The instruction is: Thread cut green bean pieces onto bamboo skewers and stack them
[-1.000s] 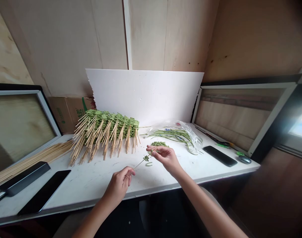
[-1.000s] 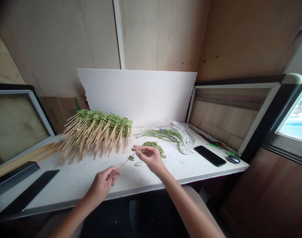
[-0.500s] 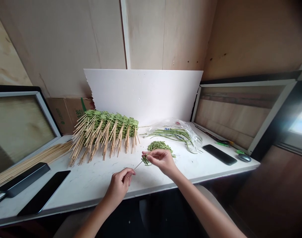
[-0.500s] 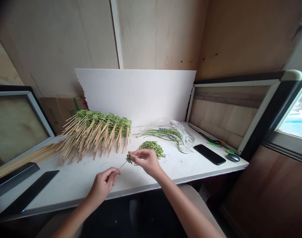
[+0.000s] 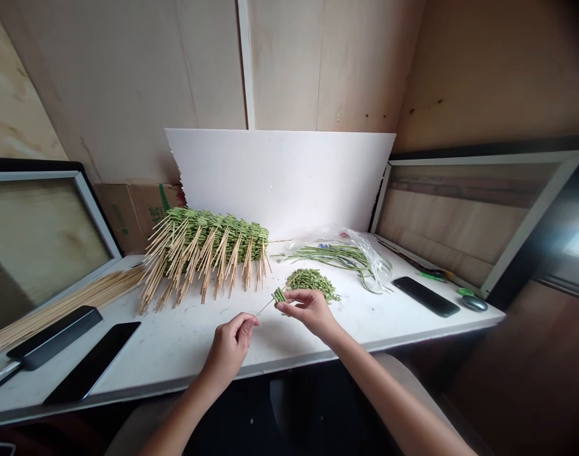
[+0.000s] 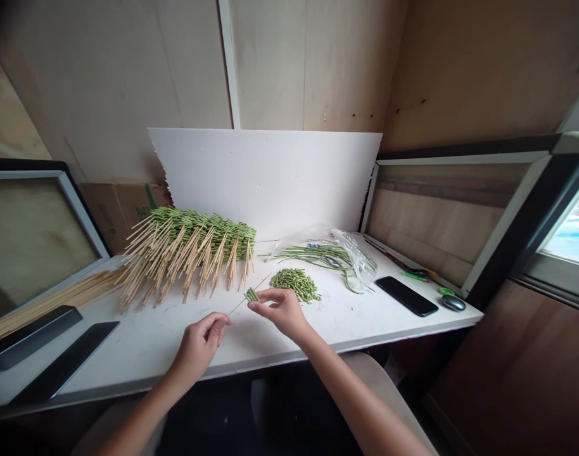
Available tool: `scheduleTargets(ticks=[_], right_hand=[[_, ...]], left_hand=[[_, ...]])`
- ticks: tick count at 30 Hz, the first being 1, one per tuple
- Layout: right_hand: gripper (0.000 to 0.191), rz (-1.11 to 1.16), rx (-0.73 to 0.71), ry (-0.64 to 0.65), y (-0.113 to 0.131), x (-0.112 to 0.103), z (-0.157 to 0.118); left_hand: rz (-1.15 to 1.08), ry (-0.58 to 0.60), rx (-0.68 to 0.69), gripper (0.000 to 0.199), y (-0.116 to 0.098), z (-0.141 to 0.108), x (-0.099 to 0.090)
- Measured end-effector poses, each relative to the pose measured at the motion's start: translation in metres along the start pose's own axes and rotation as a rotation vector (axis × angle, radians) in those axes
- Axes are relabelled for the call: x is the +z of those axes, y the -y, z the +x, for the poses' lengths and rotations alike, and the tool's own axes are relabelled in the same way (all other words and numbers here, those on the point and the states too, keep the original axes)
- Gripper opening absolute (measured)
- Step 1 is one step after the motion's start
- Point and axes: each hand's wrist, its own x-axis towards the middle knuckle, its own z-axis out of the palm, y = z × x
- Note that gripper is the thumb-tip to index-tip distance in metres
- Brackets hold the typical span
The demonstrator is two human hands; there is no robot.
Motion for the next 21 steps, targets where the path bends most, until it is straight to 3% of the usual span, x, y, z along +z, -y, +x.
scheduleTargets(ticks=[12, 21], right_hand=[[0.04, -0.004, 0.075, 0.085, 0.005, -0.002, -0.001], [0.038, -0.032, 0.034, 0.066, 0.008, -0.001, -0.001]], left_hand=[[0.12, -0.005, 0.069, 0.037, 0.006, 0.001, -0.001], [0.181, -0.009, 0.095, 0.034, 0.008, 0.001, 0.0]])
